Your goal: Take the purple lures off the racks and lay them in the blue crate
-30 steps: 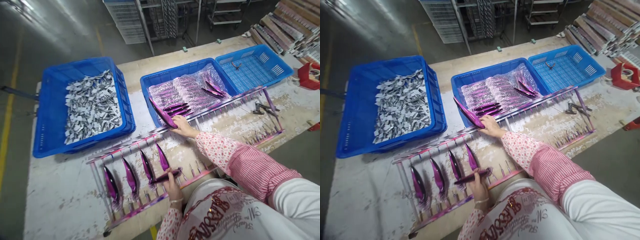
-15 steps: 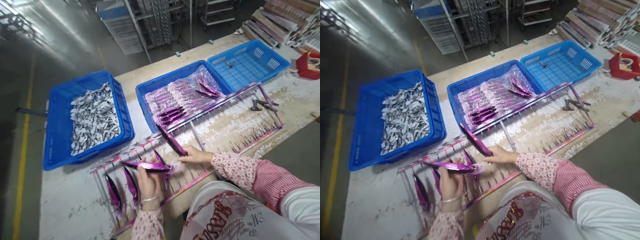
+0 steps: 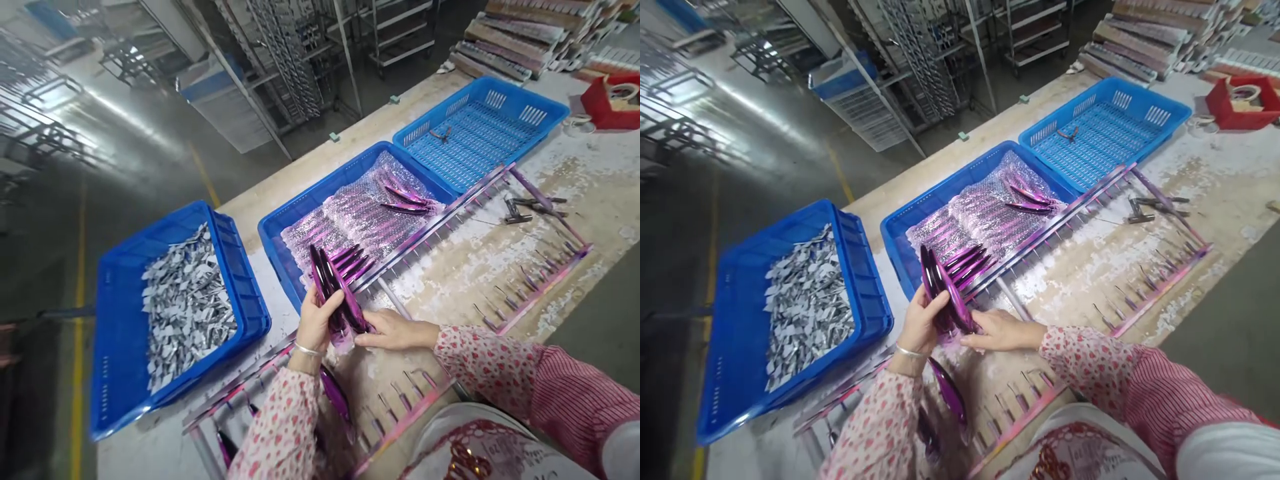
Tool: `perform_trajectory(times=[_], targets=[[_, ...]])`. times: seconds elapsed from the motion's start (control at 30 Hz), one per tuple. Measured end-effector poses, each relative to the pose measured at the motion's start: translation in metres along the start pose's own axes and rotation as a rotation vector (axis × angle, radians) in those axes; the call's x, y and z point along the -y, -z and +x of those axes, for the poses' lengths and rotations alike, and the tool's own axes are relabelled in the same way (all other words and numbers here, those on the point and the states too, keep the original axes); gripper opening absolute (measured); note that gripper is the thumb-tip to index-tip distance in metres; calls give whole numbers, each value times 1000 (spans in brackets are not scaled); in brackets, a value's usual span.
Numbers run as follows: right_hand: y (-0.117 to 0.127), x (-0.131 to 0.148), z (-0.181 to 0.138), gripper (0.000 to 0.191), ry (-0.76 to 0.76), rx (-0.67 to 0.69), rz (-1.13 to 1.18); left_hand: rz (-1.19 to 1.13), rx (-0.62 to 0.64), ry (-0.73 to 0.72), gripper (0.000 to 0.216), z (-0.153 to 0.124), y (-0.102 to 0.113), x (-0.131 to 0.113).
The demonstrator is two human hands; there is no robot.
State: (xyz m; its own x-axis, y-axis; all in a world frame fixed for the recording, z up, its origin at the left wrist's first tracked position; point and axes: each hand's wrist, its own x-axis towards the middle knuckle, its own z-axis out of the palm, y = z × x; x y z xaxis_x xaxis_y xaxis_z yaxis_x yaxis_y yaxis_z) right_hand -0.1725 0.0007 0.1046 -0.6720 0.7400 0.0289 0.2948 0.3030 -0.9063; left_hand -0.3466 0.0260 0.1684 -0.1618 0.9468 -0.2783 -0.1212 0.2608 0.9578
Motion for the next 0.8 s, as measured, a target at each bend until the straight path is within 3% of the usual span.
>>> perform_trajectory(times=[0.13,0.23,0.3,0.43,0.57,0.8], targets=[[19,-26,15,29,56,-266,-2,327,48,-153,71,81,12,-43],[24,-55,14,24,93,-397,-138,775,89,-336,85,150,26,-65],[20,-72,9,22,111,-392,-219,1074,188,-369,88,191,34,-66],[5,-90,-6,22,155,-351,-283,1431,441,-231,85,246,41,-40],[-3,-89,-12,19,147,-333,-253,1482,592,-112,84,271,45,-8],[-9,-93,-9,16,137,-369,-219,1197,772,117,104,287,58,18]])
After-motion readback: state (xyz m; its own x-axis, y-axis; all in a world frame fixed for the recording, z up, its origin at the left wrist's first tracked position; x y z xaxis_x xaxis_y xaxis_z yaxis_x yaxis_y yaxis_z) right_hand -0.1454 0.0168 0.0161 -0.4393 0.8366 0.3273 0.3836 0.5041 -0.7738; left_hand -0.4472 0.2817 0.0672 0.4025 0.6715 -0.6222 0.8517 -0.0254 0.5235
